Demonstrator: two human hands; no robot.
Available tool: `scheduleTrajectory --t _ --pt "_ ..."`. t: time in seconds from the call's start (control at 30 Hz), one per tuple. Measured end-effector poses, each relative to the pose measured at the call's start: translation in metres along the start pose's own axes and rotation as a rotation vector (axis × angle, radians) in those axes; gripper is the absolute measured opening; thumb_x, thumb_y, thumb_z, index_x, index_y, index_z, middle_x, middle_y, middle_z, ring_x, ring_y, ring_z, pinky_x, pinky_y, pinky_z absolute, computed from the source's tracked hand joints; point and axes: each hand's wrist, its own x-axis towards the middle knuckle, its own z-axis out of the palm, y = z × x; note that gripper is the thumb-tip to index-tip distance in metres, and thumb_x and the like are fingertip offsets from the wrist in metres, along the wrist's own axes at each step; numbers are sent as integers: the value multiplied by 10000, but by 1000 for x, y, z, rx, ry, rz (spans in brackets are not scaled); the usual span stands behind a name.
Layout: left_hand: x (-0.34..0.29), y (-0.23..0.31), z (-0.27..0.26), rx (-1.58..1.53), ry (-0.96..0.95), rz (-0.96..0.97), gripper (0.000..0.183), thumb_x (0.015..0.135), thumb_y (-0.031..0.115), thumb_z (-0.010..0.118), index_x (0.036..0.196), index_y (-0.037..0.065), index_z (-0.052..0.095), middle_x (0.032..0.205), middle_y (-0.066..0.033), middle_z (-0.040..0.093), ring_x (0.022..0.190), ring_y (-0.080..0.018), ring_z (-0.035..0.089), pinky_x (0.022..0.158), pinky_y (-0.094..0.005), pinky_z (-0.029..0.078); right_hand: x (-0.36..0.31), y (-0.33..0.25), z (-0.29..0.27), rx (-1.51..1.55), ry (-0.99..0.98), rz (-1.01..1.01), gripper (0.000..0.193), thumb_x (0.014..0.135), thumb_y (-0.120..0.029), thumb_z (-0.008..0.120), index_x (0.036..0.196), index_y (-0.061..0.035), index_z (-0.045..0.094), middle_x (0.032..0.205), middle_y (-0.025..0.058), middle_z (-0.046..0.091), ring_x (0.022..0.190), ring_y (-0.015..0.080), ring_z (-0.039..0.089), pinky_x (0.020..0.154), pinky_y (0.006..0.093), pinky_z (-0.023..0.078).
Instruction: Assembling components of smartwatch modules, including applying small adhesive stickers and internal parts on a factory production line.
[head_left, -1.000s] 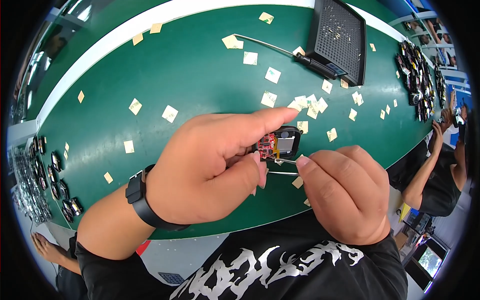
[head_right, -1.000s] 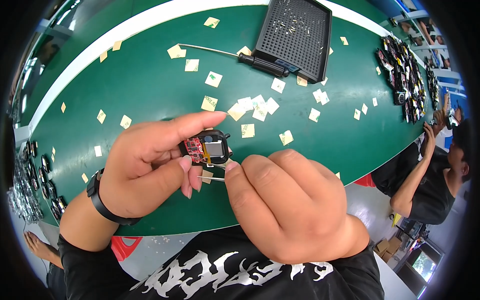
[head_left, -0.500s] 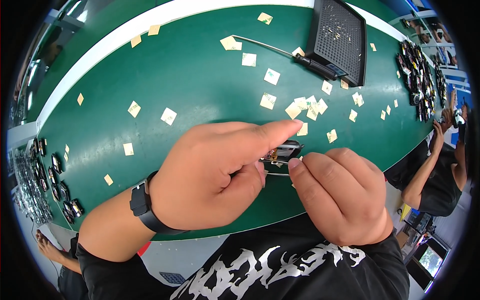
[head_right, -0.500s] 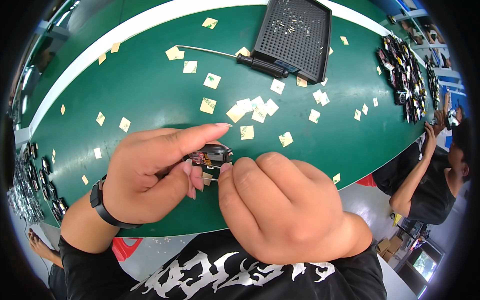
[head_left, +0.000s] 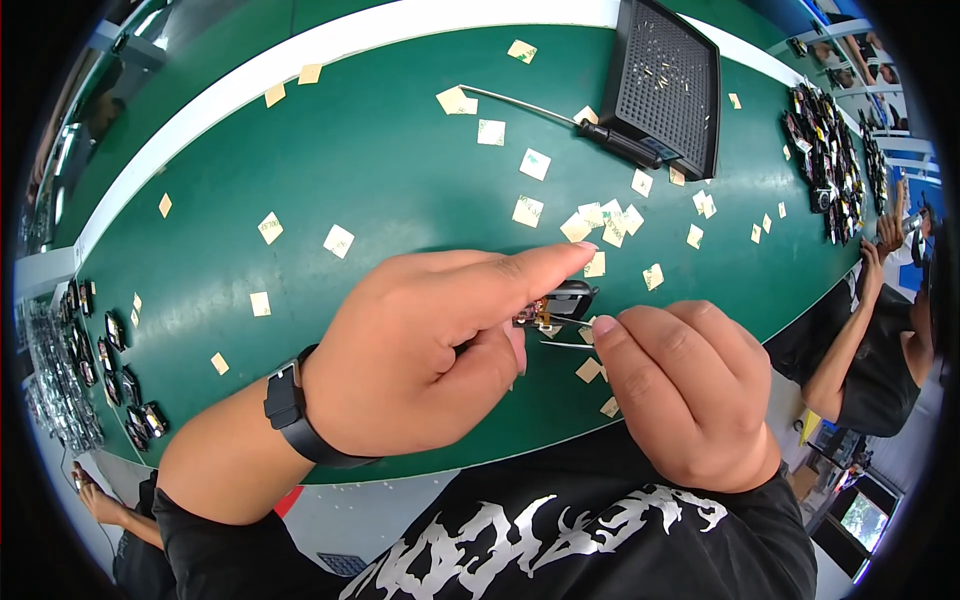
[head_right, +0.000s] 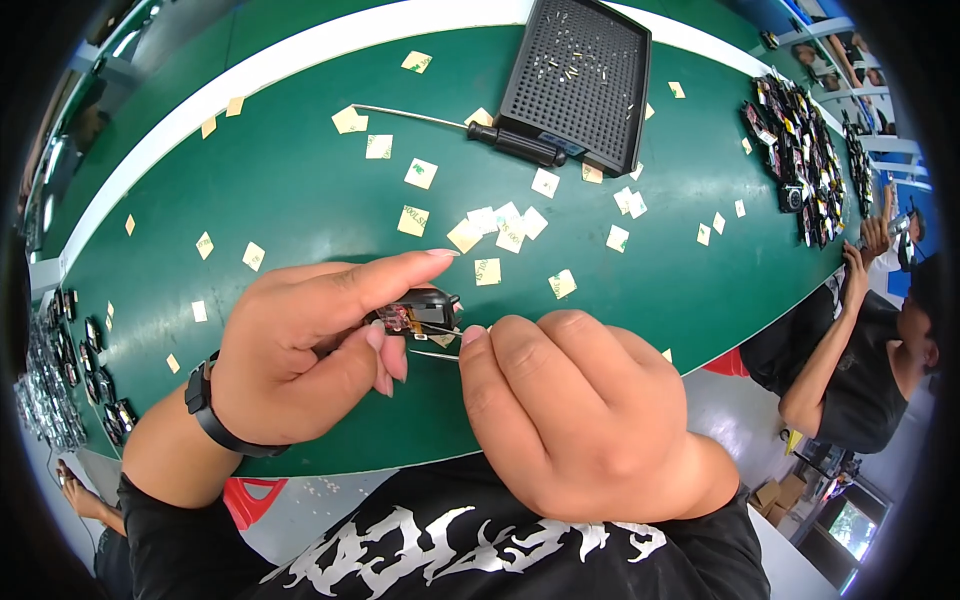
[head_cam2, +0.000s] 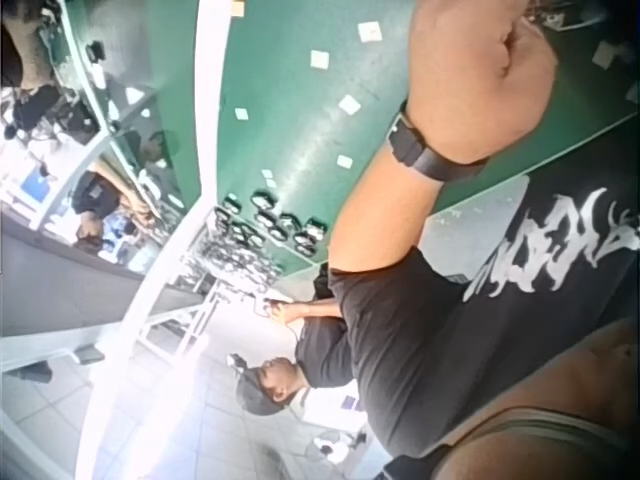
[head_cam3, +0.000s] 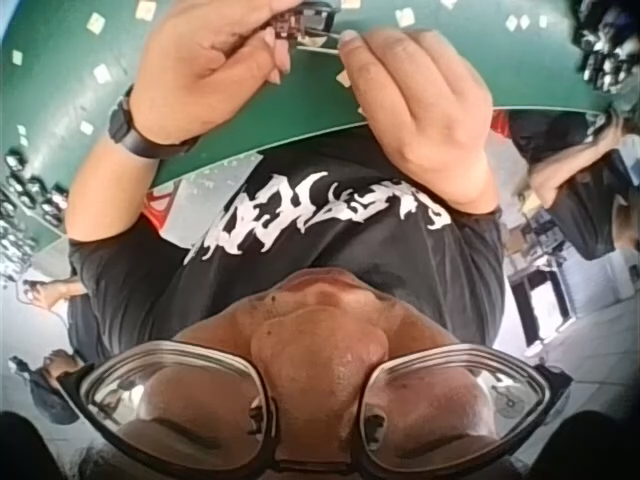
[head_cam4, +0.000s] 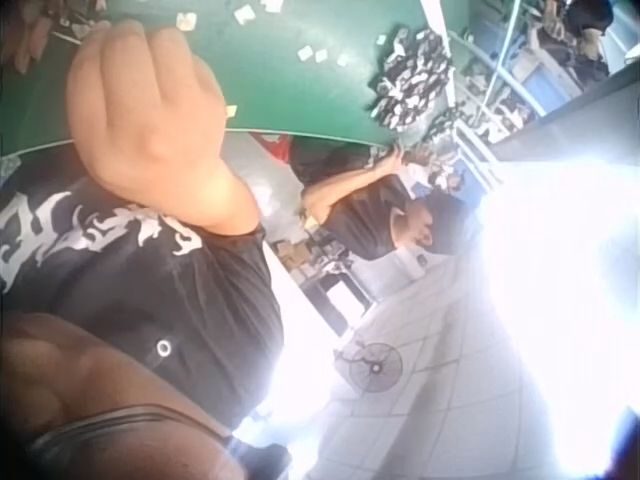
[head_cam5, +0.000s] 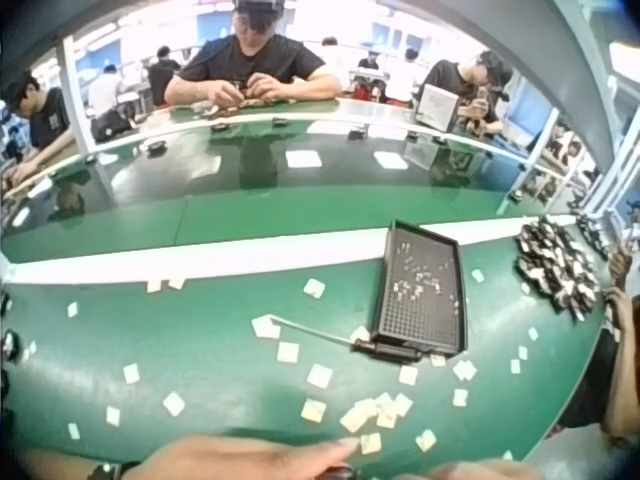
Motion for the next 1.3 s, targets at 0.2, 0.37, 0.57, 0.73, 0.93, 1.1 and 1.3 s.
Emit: scheduleTrajectory --t 0.2,0.37,0.57,0.73,0.93,1.1,1.3 --pt "5 9 1 36 14 25 562 860 -132 513 1399 1 602 841 -79 676 636 -117 640 579 -239 507 -4 3 -5 -2 34 47 235 674 -32 735 900 22 701 855 86 628 661 184 586 480 274 457" --pt "4 15 3 2 24 -181 431 937 -35 601 1364 28 617 822 -91 657 639 -162 647 586 -290 512 -18 29 -18 88 11 87 243 722 -40 737 958 3 698 873 71 635 664 173 584 507 288 479" --pt "3 16 2 -24 -26 -188 416 950 -48 587 1353 38 645 820 -79 673 627 -134 660 560 -271 536 -46 61 -47 45 34 222 273 696 35 768 959 1 704 871 80 661 670 215 603 568 327 509" --pt "3 23 2 -85 -10 -287 380 956 -62 591 1317 25 670 803 -85 688 623 -125 658 566 -274 538 -73 106 -67 -43 121 567 201 789 -8 773 974 -12 693 866 109 672 722 278 641 634 378 531" --pt "0 22 5 -214 76 -442 371 1001 -10 586 1370 1 619 825 -63 680 682 -114 660 618 -271 562 -82 192 -61 -169 263 743 282 855 -111 779 1096 -12 670 1087 151 678 940 321 699 768 357 587" --pt "0 36 9 -491 144 -423 449 1010 -9 565 1455 -29 511 1070 -185 714 714 -131 655 612 -258 557 -89 245 -46 -50 116 735 328 851 -137 779 1142 -15 687 1119 177 708 1008 361 689 910 431 541" --pt "-43 70 11 -1035 128 -173 554 968 14 526 1502 -85 415 1175 -331 666 708 -171 655 578 -253 526 -84 245 -44 -43 112 715 310 860 -134 778 1119 20 702 1084 184 730 993 334 704 890 385 535"
